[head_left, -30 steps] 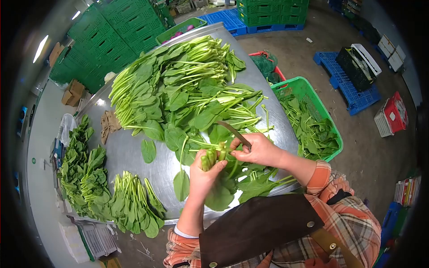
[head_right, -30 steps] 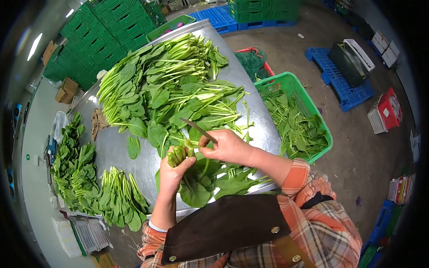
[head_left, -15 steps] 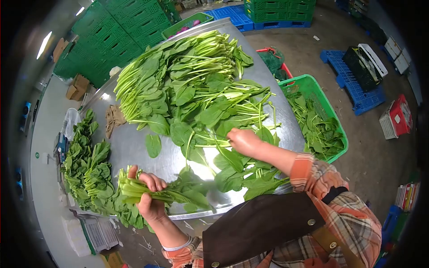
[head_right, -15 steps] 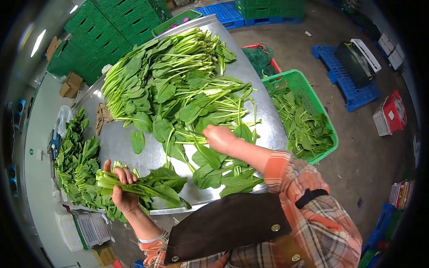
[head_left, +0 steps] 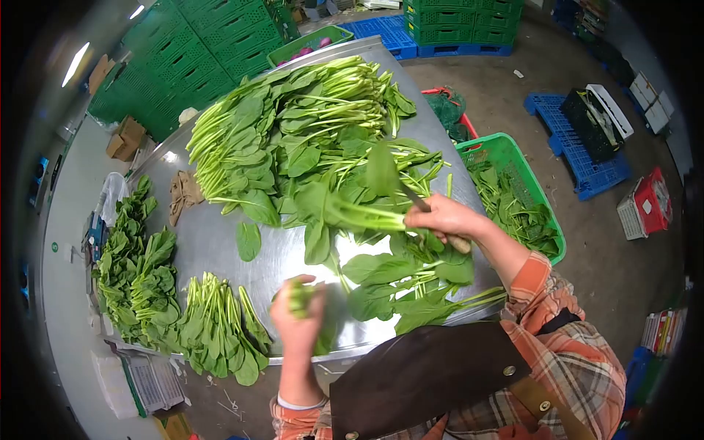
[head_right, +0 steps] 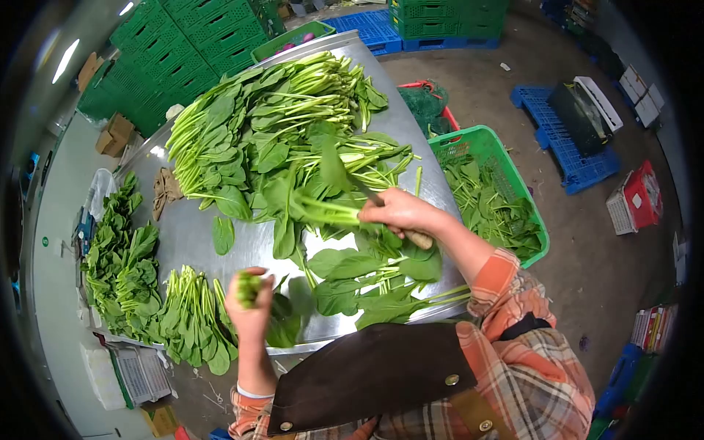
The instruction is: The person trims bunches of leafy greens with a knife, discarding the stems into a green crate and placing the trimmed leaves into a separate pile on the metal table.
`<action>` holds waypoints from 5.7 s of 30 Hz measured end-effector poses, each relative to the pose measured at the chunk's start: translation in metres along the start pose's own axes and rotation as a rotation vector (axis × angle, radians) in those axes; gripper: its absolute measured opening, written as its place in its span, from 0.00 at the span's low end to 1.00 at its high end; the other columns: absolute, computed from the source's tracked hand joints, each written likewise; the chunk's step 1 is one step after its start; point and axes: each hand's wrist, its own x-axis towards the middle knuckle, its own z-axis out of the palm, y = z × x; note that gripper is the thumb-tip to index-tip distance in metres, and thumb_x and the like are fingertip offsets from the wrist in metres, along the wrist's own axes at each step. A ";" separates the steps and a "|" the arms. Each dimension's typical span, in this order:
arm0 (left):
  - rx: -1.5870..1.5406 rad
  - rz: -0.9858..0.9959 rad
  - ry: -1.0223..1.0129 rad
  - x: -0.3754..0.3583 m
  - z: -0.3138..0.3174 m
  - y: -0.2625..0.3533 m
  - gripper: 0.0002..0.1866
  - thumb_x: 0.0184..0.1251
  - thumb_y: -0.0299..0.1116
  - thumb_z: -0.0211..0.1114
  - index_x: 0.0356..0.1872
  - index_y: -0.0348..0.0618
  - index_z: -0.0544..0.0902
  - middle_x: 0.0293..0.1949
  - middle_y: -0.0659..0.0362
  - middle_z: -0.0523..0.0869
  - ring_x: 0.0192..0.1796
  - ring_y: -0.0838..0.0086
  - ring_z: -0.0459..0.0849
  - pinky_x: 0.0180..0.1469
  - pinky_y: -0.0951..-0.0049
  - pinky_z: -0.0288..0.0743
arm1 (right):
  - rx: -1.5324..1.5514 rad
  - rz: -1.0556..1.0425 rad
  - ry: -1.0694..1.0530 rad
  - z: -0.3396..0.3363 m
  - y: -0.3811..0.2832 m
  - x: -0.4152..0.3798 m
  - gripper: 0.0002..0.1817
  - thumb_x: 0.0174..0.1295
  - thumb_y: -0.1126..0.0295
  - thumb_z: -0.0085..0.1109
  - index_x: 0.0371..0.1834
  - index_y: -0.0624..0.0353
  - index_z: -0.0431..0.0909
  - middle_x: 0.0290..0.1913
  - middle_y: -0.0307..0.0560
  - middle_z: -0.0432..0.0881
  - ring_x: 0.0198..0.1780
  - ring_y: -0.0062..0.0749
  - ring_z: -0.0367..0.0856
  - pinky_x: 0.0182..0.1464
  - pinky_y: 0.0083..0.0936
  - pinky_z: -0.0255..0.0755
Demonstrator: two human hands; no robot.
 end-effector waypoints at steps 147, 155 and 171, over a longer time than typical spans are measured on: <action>-0.568 -0.326 -0.010 0.016 0.030 -0.031 0.09 0.63 0.31 0.62 0.39 0.41 0.72 0.22 0.66 0.71 0.20 0.84 0.66 0.22 0.83 0.60 | -0.560 0.204 -0.235 0.019 0.006 0.049 0.20 0.60 0.52 0.57 0.38 0.59 0.83 0.32 0.54 0.84 0.30 0.44 0.83 0.37 0.34 0.76; -0.504 -0.441 -0.052 0.014 0.035 -0.028 0.06 0.61 0.24 0.63 0.38 0.40 0.78 0.23 0.67 0.75 0.19 0.86 0.68 0.22 0.85 0.62 | -0.818 -0.137 0.670 -0.030 0.072 0.164 0.11 0.57 0.68 0.53 0.42 0.57 0.77 0.44 0.54 0.75 0.38 0.52 0.80 0.43 0.45 0.74; 0.266 0.128 -0.360 0.030 0.089 -0.005 0.19 0.51 0.29 0.71 0.46 0.39 0.82 0.39 0.56 0.85 0.33 0.68 0.79 0.38 0.70 0.74 | -0.164 -0.401 0.020 0.022 -0.011 0.018 0.13 0.60 0.66 0.59 0.44 0.62 0.79 0.32 0.55 0.81 0.29 0.39 0.80 0.35 0.31 0.73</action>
